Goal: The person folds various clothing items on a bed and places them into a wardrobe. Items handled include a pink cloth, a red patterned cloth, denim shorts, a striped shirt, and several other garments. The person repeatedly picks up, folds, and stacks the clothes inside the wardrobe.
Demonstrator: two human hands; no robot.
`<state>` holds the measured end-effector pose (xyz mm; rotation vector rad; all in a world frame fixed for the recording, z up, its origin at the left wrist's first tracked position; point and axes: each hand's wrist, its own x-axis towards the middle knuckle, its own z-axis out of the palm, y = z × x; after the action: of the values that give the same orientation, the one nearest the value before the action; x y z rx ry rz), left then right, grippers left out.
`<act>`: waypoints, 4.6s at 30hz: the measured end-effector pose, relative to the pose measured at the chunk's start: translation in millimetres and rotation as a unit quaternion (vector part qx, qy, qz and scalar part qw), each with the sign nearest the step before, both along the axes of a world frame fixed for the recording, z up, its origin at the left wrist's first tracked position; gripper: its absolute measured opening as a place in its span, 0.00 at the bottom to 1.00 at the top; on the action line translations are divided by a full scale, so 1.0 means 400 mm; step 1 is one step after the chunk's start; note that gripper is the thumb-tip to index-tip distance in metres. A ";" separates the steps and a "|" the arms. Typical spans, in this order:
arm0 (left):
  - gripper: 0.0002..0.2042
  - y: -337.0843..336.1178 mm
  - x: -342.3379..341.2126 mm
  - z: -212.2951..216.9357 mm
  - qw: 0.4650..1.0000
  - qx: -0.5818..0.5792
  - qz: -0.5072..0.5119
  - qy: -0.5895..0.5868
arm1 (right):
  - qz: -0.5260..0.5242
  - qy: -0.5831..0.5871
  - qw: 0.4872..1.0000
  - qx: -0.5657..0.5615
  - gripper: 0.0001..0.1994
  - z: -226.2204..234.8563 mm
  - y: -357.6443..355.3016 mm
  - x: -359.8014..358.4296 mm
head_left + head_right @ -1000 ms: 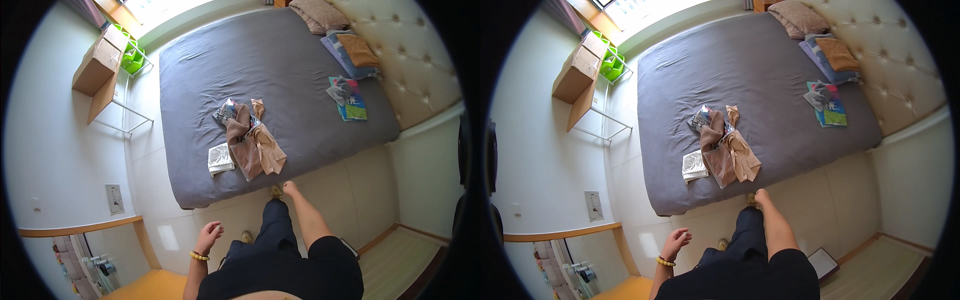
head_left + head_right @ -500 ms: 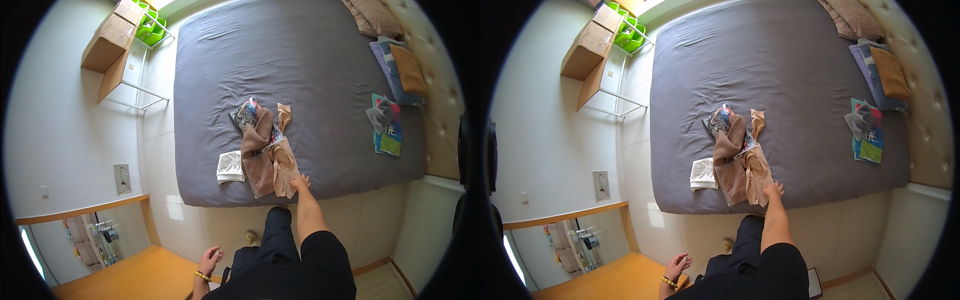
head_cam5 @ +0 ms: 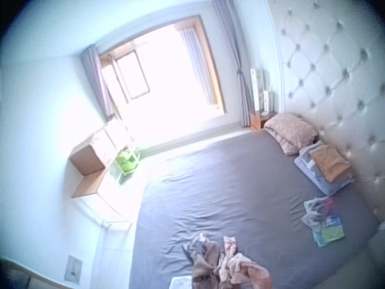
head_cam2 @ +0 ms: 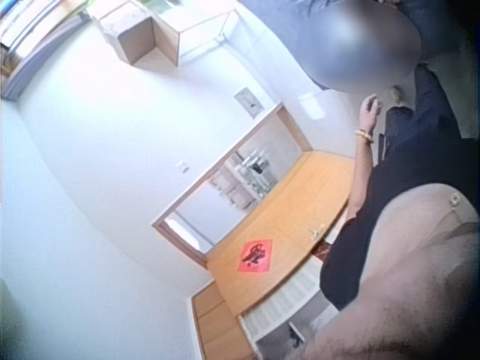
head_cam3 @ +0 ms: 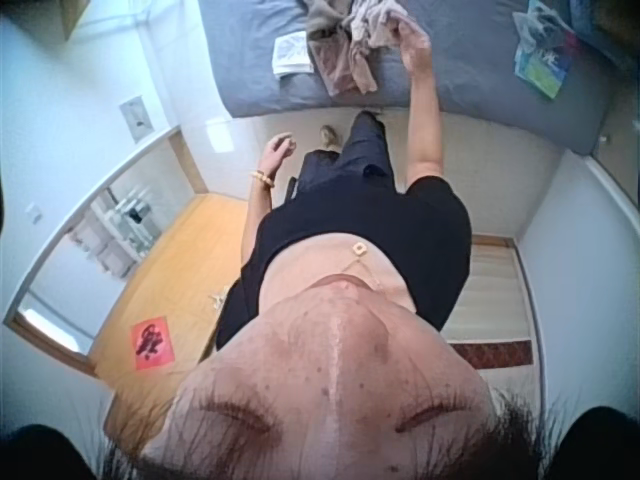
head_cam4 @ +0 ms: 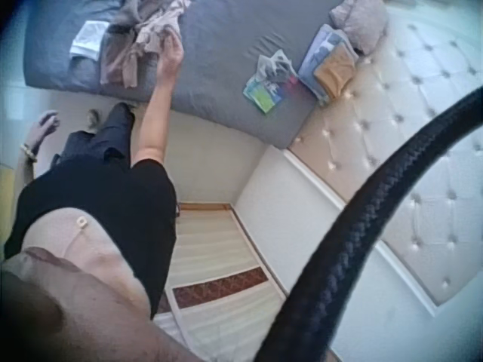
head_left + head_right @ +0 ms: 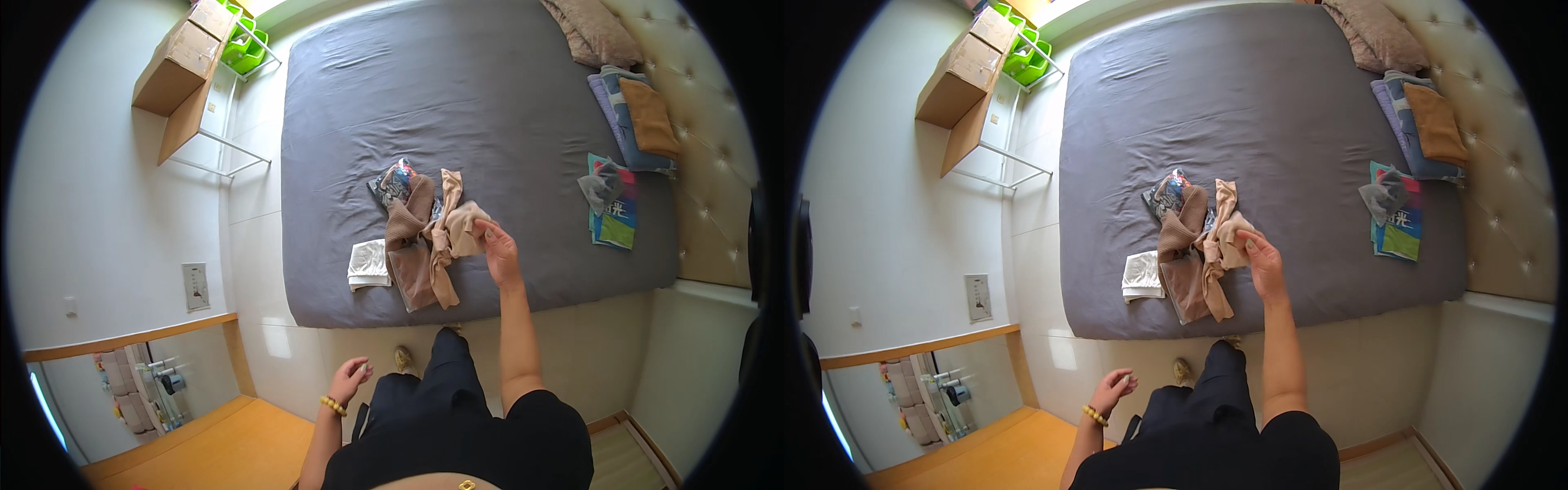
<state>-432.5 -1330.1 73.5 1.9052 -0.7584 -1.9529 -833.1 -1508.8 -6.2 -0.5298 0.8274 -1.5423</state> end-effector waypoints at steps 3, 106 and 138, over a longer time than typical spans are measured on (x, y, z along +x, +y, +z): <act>0.15 -0.067 -0.051 -0.005 0.996 -0.025 -0.019 0.079 | 0.089 0.041 0.991 -0.086 0.16 0.242 0.039 0.037; 0.09 0.470 -0.587 0.464 0.587 -0.375 -0.634 0.336 | -0.694 0.502 0.275 0.437 0.11 0.638 1.948 0.625; 0.13 0.768 -0.655 0.607 0.407 0.045 -0.718 0.562 | -0.693 0.242 0.676 0.060 0.07 0.875 1.979 0.741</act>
<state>-694.6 -1022.8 316.3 -1.1692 -1.8541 -3.0634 -536.6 -717.3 343.7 -0.1103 2.0128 -2.7245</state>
